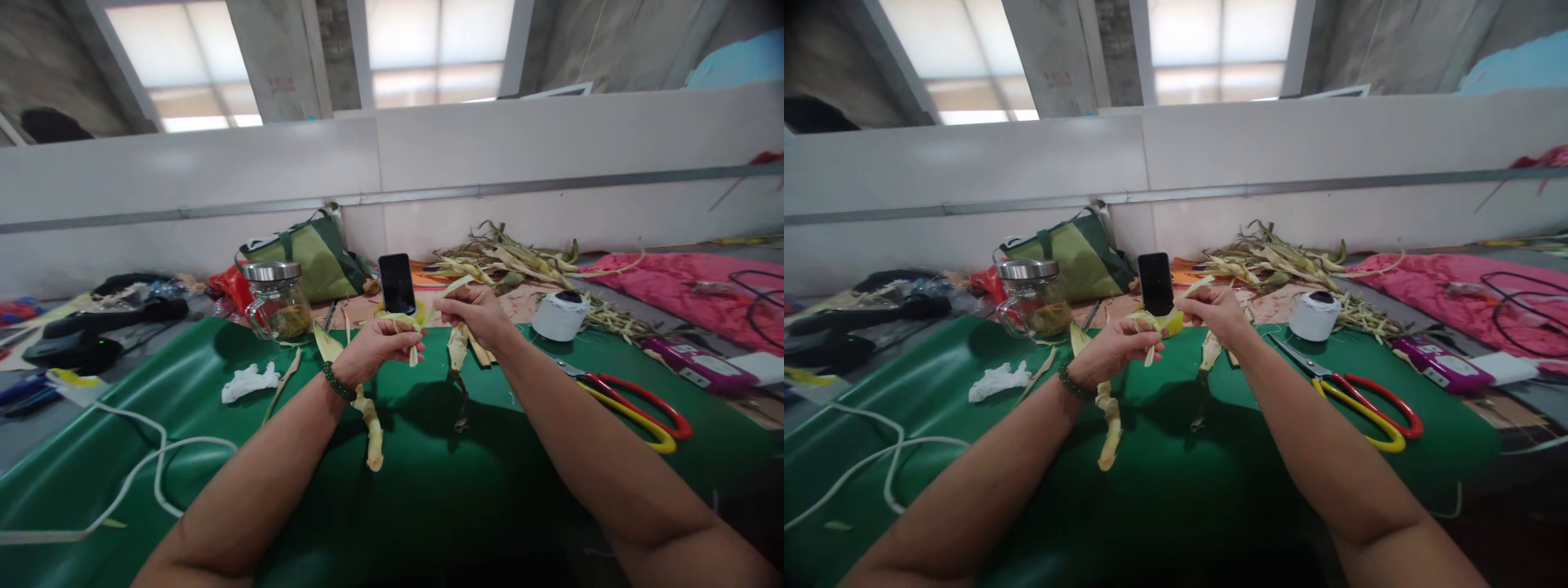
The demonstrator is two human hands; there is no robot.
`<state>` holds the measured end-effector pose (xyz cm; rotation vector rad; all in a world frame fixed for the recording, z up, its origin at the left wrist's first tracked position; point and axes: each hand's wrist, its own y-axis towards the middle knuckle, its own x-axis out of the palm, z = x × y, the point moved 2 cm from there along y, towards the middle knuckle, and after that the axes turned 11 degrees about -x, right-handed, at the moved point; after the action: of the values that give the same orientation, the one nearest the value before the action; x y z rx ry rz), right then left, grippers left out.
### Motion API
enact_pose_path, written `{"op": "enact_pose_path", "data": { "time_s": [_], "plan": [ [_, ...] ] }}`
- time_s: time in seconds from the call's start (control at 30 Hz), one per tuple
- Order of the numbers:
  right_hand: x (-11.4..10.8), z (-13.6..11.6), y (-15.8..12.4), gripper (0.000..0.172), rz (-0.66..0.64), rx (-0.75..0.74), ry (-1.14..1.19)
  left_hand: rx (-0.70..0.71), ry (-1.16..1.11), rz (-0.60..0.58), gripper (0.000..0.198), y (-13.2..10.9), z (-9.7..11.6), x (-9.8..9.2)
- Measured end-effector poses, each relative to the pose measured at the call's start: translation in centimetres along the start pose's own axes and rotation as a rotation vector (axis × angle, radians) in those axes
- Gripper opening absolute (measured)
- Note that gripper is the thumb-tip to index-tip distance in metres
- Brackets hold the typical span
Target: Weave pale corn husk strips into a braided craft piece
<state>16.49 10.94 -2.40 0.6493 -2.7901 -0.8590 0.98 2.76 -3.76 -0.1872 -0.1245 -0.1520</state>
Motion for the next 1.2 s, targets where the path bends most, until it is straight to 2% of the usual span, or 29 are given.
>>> {"op": "enact_pose_path", "data": {
  "time_s": [0.17, 0.23, 0.3, 0.37, 0.4, 0.47, 0.6, 0.73, 0.9, 1.1, 1.2],
  "plan": [
    [-0.5, 0.1, 0.3, 0.029, 0.170, -0.011, 0.073, 0.027, -0.045, 0.040, 0.035, 0.0, 0.1, -0.2],
    [-0.6, 0.0, 0.3, 0.035, 0.186, 0.005, 0.054, 0.042, -0.074, 0.085, 0.035, 0.1, 0.1, -0.4],
    [-0.1, -0.1, -0.1, 0.046, 0.058, 0.072, -0.022, 0.074, -0.098, 0.146, 0.034, 0.2, 0.0, -0.7],
    [1.0, -0.3, -0.7, 0.055, -0.194, 0.173, -0.128, 0.119, -0.100, 0.192, 0.031, 0.4, 0.0, -0.9],
    [1.7, -0.3, -1.1, 0.055, -0.312, 0.216, -0.169, 0.140, -0.097, 0.206, 0.030, 0.5, 0.0, -1.0],
    [2.9, -0.4, -1.8, 0.044, -0.418, 0.242, -0.199, 0.169, -0.101, 0.216, 0.028, 0.5, 0.1, -1.0],
    [4.5, 0.5, -2.4, 0.034, -0.337, 0.313, -0.047, 0.176, -0.102, 0.253, 0.029, 0.4, 0.3, -1.0],
    [4.5, 1.2, -2.2, 0.027, -0.315, 0.395, 0.052, 0.172, -0.061, 0.262, 0.029, 0.2, 0.5, -1.0],
    [3.3, 0.4, -2.0, 0.025, -0.448, 0.338, -0.028, 0.155, -0.004, 0.285, 0.029, 0.4, 0.4, -1.1],
    [2.9, 0.1, -1.9, 0.025, -0.508, 0.303, -0.082, 0.124, -0.076, 0.289, 0.029, 0.6, 0.2, -1.5],
    [2.9, -0.1, -2.1, 0.022, -0.633, 0.311, -0.098, 0.132, -0.107, 0.295, 0.030, 0.6, 0.4, -1.9]
  ]
}}
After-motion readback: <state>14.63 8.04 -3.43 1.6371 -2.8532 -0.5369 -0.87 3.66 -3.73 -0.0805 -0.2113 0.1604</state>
